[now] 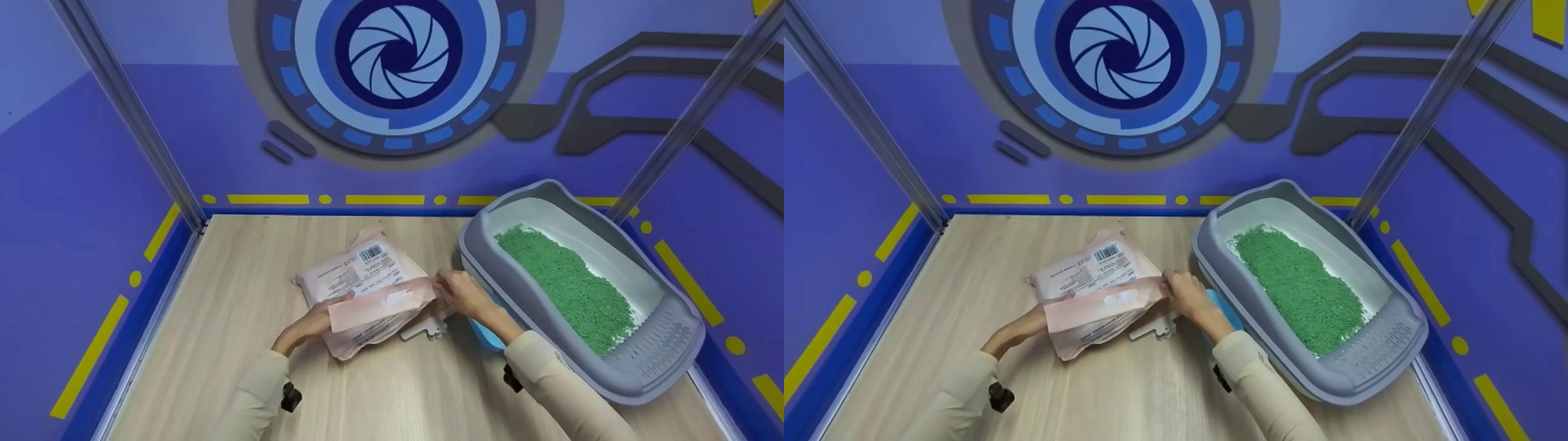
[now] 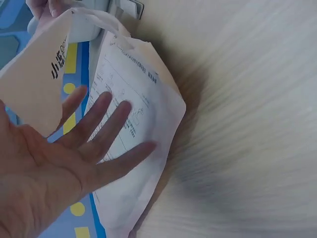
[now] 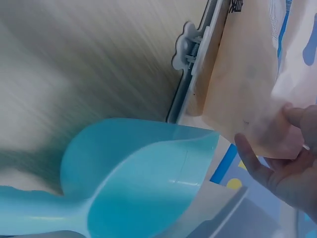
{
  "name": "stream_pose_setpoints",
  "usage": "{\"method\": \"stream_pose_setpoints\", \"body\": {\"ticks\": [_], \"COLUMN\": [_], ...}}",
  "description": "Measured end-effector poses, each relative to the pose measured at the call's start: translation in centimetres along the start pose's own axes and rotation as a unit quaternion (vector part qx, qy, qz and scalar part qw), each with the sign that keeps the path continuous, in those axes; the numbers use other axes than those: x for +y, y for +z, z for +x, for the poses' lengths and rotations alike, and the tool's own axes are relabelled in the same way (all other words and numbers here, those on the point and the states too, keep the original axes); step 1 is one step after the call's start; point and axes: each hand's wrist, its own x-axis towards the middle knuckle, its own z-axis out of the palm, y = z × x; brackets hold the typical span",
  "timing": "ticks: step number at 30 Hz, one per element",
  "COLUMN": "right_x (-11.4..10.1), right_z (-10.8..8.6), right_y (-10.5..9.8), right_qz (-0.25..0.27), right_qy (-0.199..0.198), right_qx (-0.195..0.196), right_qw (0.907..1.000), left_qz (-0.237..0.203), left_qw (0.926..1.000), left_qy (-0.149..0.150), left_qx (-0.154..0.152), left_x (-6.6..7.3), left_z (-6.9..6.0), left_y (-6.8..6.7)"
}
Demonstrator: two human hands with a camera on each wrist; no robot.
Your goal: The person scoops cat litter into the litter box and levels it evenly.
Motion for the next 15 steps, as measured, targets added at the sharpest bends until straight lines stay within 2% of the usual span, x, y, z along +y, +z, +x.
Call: {"method": "stream_pose_setpoints", "body": {"ticks": [3,5,6,9,12,15], "right_x": [0.0,0.1,0.1,0.1,-0.1,-0.3], "right_z": [0.2,0.2,0.1,0.0,-0.2,-0.2], "right_y": [-0.1,-0.1,-0.1,0.0,0.0,0.1], "right_qz": [0.0,-0.005,-0.006,-0.002,0.004,0.002], "right_qy": [0.006,0.011,0.014,0.02,0.04,0.059], "right_qx": [-0.028,-0.043,-0.049,-0.067,-0.09,-0.104], "right_qw": [0.9996,0.999,0.9987,0.9976,0.9952,0.9928], "left_qz": [-0.016,-0.013,-0.005,0.066,0.143,0.196], "left_qw": [0.9989,0.9986,0.9987,0.9947,0.9811,0.9709], "left_qy": [0.002,0.017,0.029,0.079,0.129,0.137], "left_qx": [0.045,0.049,0.04,0.005,-0.019,-0.013], "left_x": [0.4,0.6,0.6,0.7,0.8,0.8], "left_z": [0.1,-0.1,-0.3,-0.8,-1.1,-1.3], "left_y": [-0.3,-0.6,-0.7,-0.6,-0.1,0.5]}}
